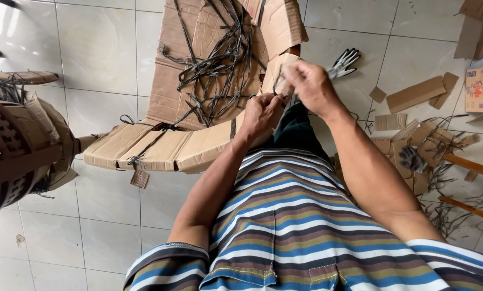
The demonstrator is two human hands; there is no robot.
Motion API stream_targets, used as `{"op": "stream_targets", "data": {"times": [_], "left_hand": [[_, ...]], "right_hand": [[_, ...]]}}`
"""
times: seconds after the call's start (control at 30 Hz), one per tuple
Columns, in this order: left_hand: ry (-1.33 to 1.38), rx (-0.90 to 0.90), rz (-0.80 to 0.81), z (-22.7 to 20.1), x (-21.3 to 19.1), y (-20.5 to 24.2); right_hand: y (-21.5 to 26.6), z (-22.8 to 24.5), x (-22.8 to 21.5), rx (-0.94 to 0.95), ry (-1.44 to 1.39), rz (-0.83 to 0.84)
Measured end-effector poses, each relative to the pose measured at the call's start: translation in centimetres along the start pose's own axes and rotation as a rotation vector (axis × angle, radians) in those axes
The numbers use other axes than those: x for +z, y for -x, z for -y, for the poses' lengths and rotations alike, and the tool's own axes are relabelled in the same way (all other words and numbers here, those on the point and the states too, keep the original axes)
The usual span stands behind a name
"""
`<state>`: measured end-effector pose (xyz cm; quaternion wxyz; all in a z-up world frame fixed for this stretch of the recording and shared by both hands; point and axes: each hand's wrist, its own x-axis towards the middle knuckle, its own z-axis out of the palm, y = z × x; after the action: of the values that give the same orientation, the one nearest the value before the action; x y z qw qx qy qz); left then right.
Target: Wrapping a wooden chair frame with protective cardboard strips and securing them with plastic ties
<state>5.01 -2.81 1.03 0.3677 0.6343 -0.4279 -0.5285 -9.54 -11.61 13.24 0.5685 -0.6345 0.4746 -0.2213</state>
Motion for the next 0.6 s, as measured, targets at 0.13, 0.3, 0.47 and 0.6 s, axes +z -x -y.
{"op": "stream_targets", "data": {"times": [0.13,0.3,0.47,0.6], "left_hand": [[0.039,-0.065,0.009,-2.1,-0.5,0.8],[0.081,-0.114,-0.01,-3.0,-0.2,0.9],[0.092,-0.17,-0.061,-4.5,0.0,1.4],[0.194,-0.171,-0.12,-3.8,0.1,1.1]], "right_hand": [[1.6,-2.7,-0.3,-0.021,0.127,-0.029],[3.0,-4.8,1.9,0.011,0.158,-0.124],[2.9,-5.8,3.5,-0.045,0.214,-0.244],[3.3,-6.5,3.7,-0.093,0.266,-0.366]]}}
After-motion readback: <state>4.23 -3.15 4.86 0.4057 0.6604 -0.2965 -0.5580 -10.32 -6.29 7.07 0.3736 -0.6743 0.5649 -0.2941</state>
